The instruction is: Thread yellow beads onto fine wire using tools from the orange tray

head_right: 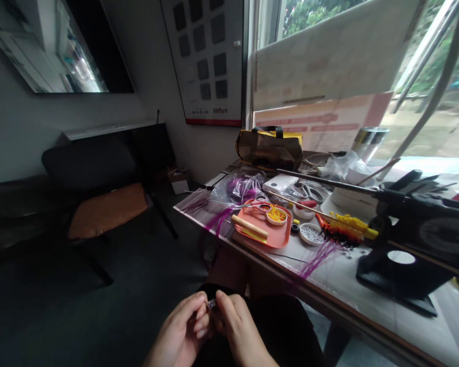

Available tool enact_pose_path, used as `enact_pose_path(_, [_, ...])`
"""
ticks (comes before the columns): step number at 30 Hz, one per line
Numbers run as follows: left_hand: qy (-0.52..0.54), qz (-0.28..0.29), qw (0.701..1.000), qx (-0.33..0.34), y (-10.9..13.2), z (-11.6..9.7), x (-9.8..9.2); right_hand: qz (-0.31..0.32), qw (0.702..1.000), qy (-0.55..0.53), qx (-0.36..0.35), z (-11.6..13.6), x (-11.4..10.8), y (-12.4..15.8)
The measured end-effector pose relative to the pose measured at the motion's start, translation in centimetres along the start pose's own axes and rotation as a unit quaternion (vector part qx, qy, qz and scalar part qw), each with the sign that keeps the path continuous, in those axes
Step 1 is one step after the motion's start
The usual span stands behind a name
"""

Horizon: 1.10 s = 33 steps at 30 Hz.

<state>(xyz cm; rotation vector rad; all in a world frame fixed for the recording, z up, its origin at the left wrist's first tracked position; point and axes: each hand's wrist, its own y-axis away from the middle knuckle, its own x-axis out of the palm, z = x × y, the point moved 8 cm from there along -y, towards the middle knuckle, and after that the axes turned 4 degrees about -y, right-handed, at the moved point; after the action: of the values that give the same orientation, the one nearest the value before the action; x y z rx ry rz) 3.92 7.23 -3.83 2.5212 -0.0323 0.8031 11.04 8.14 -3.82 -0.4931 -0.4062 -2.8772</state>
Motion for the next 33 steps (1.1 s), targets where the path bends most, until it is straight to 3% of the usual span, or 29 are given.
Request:
enact_pose_path(15, [-0.016,0.026,1.000,-0.005,-0.1,0.0,0.4,-0.010,1.000,-0.001,0.006,-0.4,-0.3,-0.1])
enact_pose_path(25, [0.000,0.011,1.000,-0.002,0.1,-0.1,0.4,-0.009,1.000,-0.017,0.015,-0.3,-0.3,0.0])
enact_pose_path(30, [0.005,0.027,1.000,-0.007,-0.1,0.0,0.6,-0.082,0.994,-0.058,0.049,-2.0,-1.5,0.5])
enact_pose_path(33, [0.006,0.061,0.998,-0.024,-0.3,0.1,0.9,-0.086,0.995,-0.034,0.025,-1.3,-1.9,0.8])
